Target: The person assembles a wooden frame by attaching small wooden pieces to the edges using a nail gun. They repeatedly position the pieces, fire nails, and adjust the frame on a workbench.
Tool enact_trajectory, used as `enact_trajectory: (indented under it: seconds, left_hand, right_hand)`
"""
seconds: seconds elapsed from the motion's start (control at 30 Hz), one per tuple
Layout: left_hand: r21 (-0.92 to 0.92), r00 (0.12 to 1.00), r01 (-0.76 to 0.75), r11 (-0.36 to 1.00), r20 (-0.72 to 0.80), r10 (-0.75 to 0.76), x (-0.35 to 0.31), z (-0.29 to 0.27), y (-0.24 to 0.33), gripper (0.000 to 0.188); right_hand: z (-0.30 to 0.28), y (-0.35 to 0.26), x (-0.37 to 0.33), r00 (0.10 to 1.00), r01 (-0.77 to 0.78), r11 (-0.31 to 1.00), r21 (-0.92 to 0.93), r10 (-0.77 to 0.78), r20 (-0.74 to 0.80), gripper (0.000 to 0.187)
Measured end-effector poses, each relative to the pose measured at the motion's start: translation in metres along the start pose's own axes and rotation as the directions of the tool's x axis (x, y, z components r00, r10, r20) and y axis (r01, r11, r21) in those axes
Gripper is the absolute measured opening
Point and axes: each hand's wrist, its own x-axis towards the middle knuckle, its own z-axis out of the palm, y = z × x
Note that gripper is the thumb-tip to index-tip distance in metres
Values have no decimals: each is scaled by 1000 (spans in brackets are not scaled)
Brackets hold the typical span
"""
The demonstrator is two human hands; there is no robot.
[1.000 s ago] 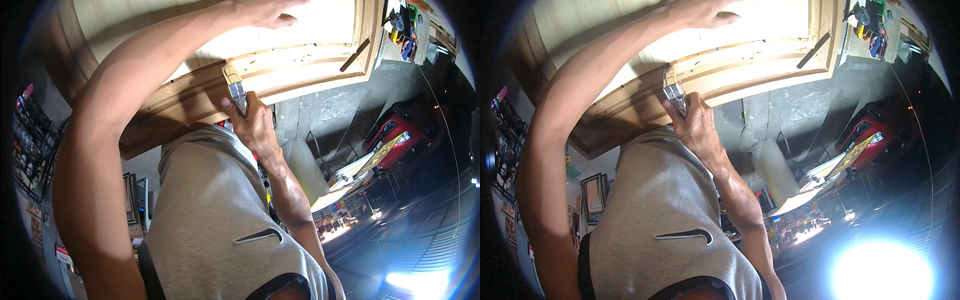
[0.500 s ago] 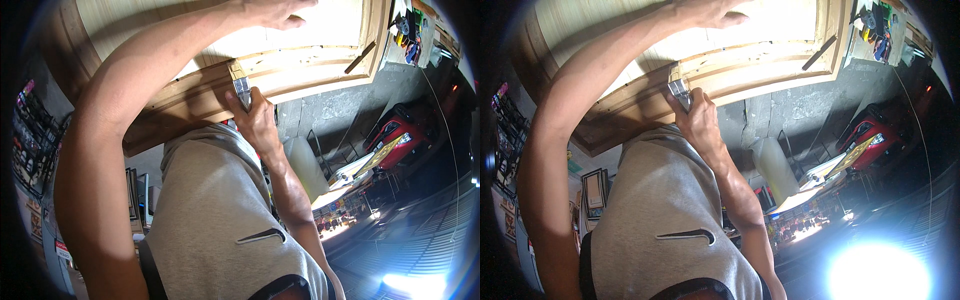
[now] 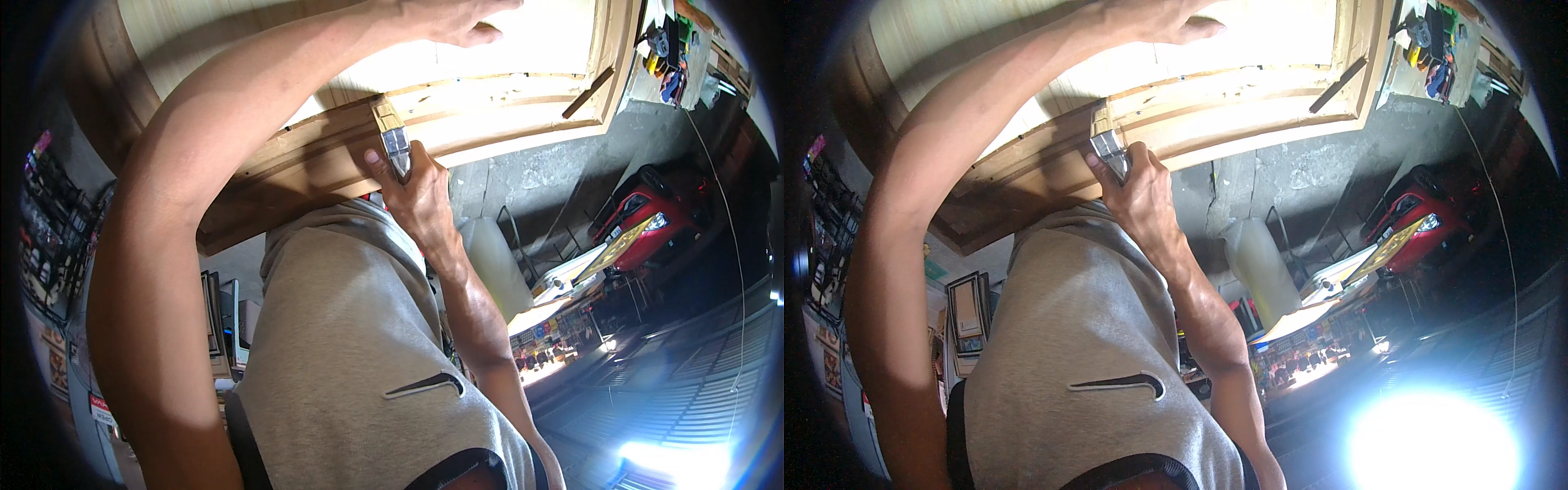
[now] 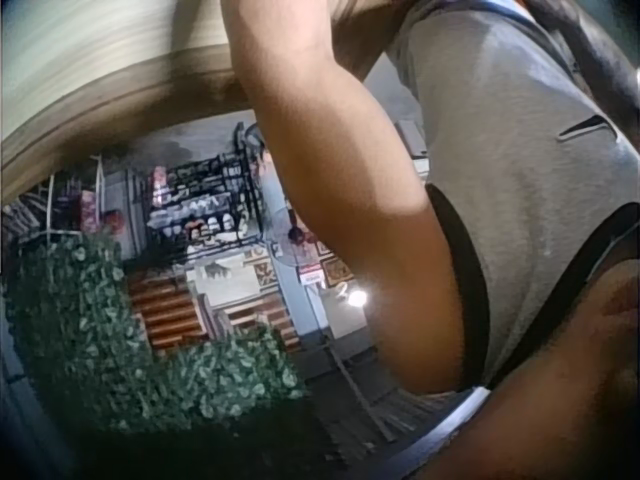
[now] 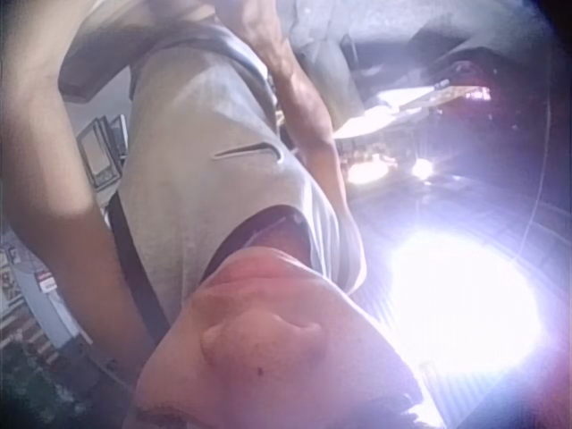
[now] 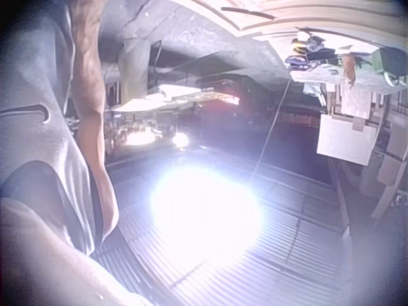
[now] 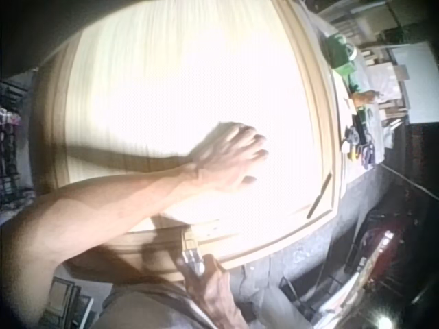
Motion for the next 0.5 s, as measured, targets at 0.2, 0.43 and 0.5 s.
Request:
enact_trajectory:
  seconds: [0.2, 0.43, 0.5]
  left_hand:
    - [12, 994, -12, 1000, -108, 13, -1, 0, -1, 58]
    - [96, 1000, -12, 995, -11, 13, -3, -14, 1, 57]
    - [129, 1000, -12, 992, -8, 14, -5, -17, 1, 57]
  right_hand:
    - [1, 1, 0, 1000, 25, 1000, -11, -25, -14, 44]
    - [7, 5, 4, 999, 15, 1000, -20, -16, -43, 39]
    - [11, 8, 7, 996, 23, 1000, -17, -25, -91, 39]
